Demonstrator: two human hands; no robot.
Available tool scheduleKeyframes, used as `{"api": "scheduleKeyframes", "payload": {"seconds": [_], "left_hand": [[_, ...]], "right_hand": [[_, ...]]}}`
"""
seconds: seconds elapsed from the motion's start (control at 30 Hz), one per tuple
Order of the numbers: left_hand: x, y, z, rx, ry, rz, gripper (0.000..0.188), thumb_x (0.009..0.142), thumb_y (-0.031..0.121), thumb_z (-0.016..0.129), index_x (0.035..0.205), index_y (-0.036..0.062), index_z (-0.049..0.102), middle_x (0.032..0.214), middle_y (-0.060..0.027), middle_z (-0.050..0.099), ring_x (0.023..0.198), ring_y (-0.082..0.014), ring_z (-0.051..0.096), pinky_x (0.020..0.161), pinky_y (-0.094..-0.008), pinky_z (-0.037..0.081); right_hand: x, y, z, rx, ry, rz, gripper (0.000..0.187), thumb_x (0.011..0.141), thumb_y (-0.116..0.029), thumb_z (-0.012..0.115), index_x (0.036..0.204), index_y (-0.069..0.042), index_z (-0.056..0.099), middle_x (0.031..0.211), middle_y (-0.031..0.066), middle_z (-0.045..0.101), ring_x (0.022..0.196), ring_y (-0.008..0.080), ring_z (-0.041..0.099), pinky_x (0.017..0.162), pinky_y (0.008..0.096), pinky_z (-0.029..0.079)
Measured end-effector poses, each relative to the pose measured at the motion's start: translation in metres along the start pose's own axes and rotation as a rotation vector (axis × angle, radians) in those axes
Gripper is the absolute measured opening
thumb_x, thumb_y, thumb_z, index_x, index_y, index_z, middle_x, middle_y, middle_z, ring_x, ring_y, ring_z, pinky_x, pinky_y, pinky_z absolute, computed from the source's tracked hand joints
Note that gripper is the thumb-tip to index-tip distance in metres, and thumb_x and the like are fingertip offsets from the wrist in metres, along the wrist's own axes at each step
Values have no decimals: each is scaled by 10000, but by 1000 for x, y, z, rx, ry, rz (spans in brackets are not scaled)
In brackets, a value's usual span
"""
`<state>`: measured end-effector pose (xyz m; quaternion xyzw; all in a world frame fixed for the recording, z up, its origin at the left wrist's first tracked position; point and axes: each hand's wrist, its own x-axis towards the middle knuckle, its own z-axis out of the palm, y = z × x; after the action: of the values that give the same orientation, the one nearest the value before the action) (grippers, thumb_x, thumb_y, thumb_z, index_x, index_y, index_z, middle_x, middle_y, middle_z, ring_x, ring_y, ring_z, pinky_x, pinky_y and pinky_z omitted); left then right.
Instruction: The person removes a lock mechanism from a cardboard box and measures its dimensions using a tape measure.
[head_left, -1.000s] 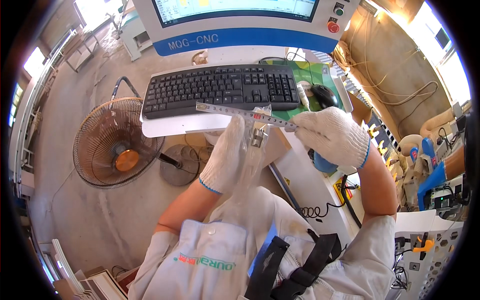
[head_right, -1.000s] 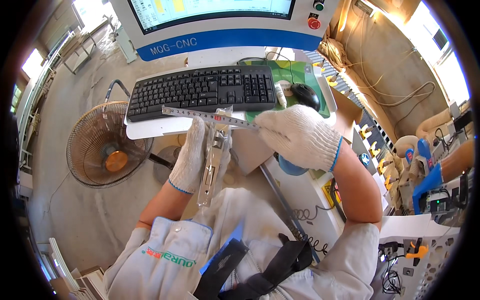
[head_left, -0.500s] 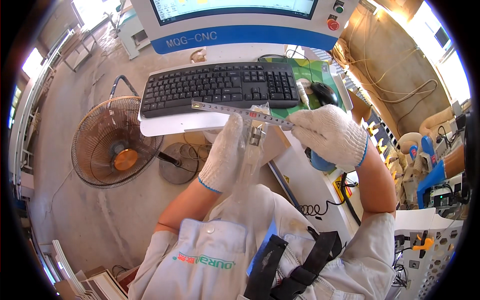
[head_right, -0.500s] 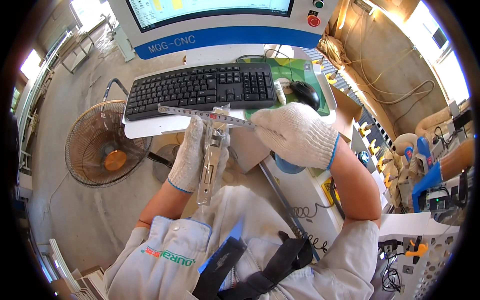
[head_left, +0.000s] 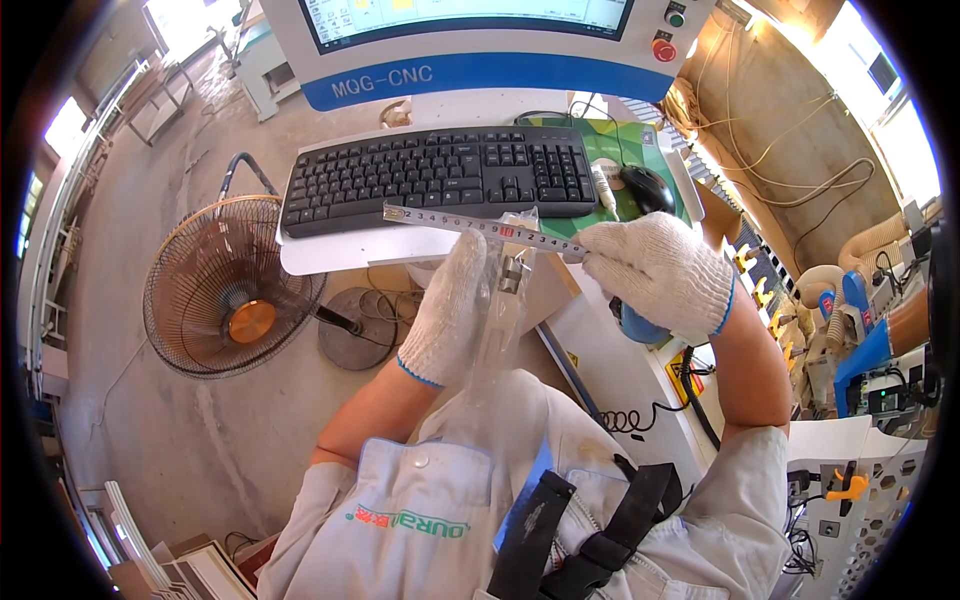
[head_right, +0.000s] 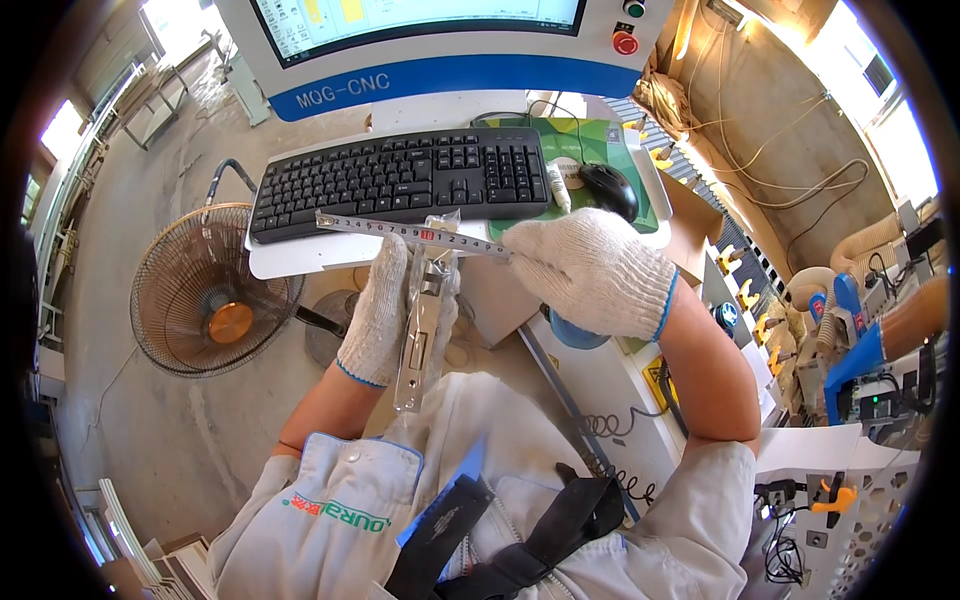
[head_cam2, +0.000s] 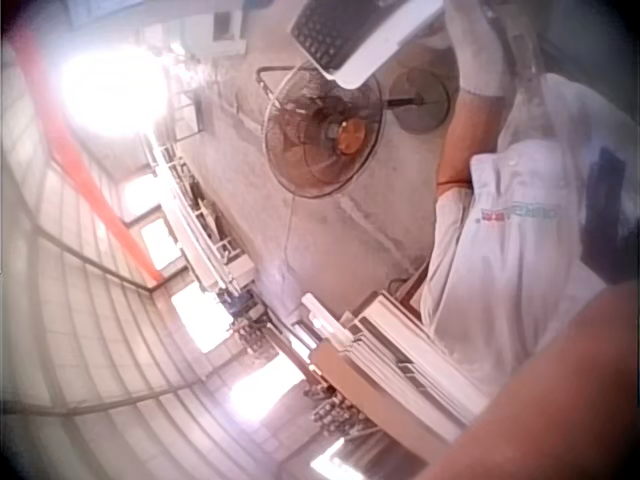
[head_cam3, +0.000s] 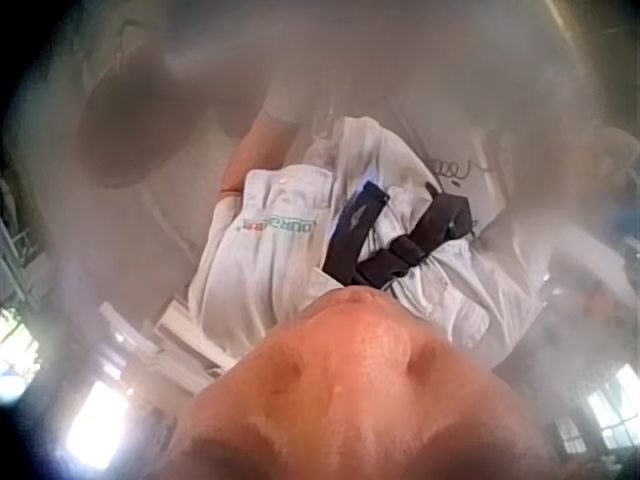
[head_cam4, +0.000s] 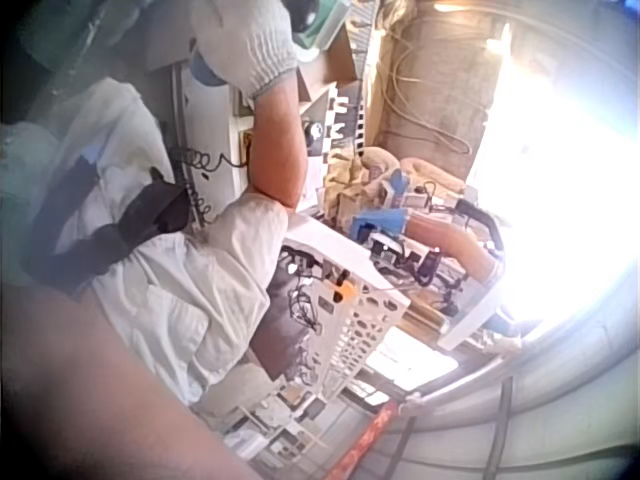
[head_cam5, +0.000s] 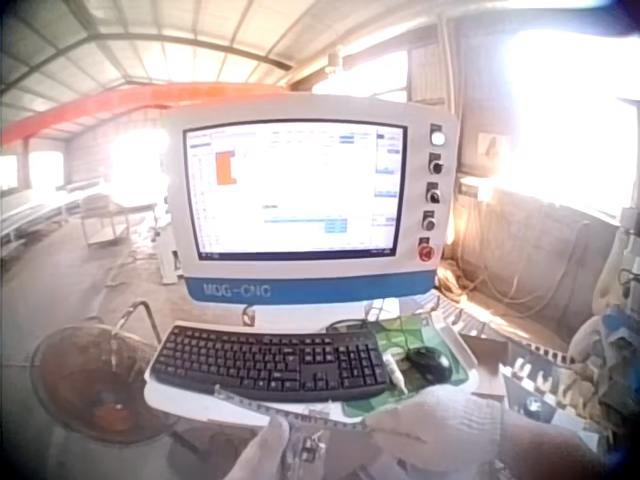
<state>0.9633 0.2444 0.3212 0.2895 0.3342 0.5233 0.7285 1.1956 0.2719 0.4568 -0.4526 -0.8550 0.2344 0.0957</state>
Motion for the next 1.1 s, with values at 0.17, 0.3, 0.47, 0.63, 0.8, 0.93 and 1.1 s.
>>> {"api": "scheduleKeyframes", "payload": {"seconds": [0.17, 0.3, 0.47, 0.63, 0.8, 0.93, 1.1], "left_hand": [[0, 2, 7, 36, 28, 15, 699, 1053, 711, 511, 1325, 85, 663, 957, -36, 702, 721, -133, 672, 602, -288, 590], [-1, 0, 5, 30, 50, -17, 733, 1039, 741, 502, 1301, 76, 666, 951, -43, 696, 708, -140, 669, 595, -296, 590], [-1, -3, -2, -80, -53, -54, 598, 1117, 570, 506, 1443, 78, 600, 1156, -36, 686, 952, -121, 651, 772, -287, 561], [-2, -2, 4, 6, -1, -5, 729, 1035, 745, 504, 1262, 73, 671, 906, -41, 688, 680, -130, 660, 553, -278, 574], [-18, 1, 16, -38, 15, -9, 731, 1035, 737, 515, 1301, 69, 647, 922, -34, 682, 674, -125, 648, 558, -270, 556], [-17, 19, 35, -113, -17, -32, 722, 1055, 701, 516, 1376, 63, 619, 1008, -39, 684, 781, -146, 661, 657, -289, 568], [-7, 16, 17, 260, -204, 241, 665, 1083, 643, 520, 1382, 58, 621, 1063, -66, 688, 867, -168, 673, 751, -315, 593]], "right_hand": [[-1, 8, 6, -5, 66, -101, 290, 1023, -194, 606, 1152, 12, 764, 770, 179, 708, 672, 265, 730, 678, 364, 585], [-2, 1, 0, 0, 2, -10, 307, 1005, -207, 621, 1182, 15, 739, 949, 258, 737, 883, 414, 738, 809, 461, 592], [-5, -1, 0, -3, 6, -16, 302, 1004, -203, 622, 1173, 19, 738, 947, 258, 736, 883, 414, 738, 808, 459, 592], [-6, -4, 0, -3, 6, 2, 296, 1003, -196, 621, 1163, 25, 735, 939, 256, 735, 877, 412, 737, 811, 459, 592], [-8, 21, 14, -127, 121, -308, 266, 999, -211, 623, 1127, 3, 716, 910, 239, 722, 866, 425, 720, 793, 479, 585], [-8, 2, -1, -48, -10, -101, 265, 1007, -235, 605, 1118, -16, 705, 920, 237, 712, 894, 429, 712, 795, 486, 575], [-5, 5, 1, -21, -25, -75, 311, 1023, -259, 571, 1178, -23, 703, 940, 236, 720, 893, 428, 716, 789, 488, 569]]}}
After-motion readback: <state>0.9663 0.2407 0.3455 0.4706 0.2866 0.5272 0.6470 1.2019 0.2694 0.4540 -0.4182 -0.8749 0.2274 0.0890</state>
